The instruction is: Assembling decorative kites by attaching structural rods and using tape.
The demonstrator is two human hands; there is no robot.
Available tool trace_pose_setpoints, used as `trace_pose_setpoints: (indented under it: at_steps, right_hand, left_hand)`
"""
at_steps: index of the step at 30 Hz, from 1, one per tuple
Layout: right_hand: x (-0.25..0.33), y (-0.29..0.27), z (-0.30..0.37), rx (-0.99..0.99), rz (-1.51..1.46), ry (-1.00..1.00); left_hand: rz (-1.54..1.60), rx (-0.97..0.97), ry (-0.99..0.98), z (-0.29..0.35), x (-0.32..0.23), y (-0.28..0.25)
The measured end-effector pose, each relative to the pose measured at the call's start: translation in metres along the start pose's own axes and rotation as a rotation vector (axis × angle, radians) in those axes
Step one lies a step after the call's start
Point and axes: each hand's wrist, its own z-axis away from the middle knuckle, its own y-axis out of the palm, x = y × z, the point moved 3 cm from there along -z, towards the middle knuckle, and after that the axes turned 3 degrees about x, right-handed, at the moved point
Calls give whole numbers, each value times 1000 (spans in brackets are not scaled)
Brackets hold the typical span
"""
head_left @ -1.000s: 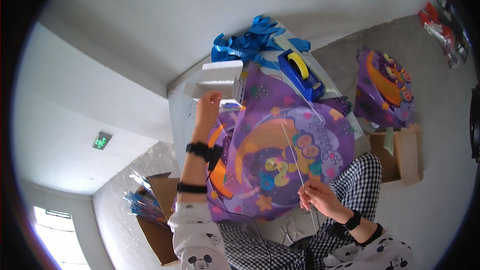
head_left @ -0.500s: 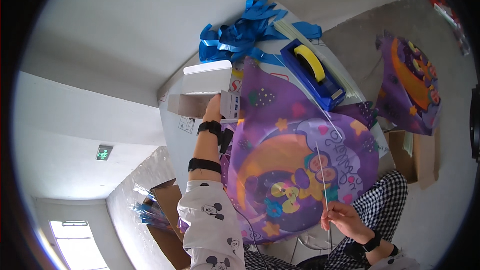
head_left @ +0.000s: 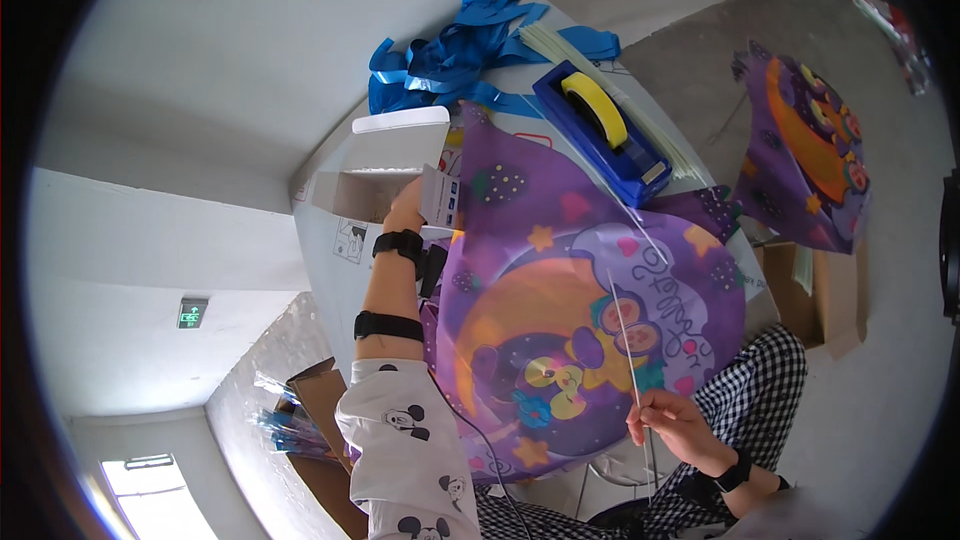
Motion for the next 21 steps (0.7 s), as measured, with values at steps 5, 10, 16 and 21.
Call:
trace_pose_setpoints:
  at_steps: [5,10,16,21]
  right_hand:
    - [0,-1,-1,-8,0,-3]
    - [1,-2,-1,4,-15,-18]
    - [-2,-4,-1,-32,-3,-23]
    - [-4,-6,-1,-59,8,-17]
  left_hand:
    - [403,120,-76,30,-25,-4]
    - [446,136,-101,24,-28,-4]
    - [494,138,0,17,-23,-1]
    - [430,128,-132,24,-35,-4]
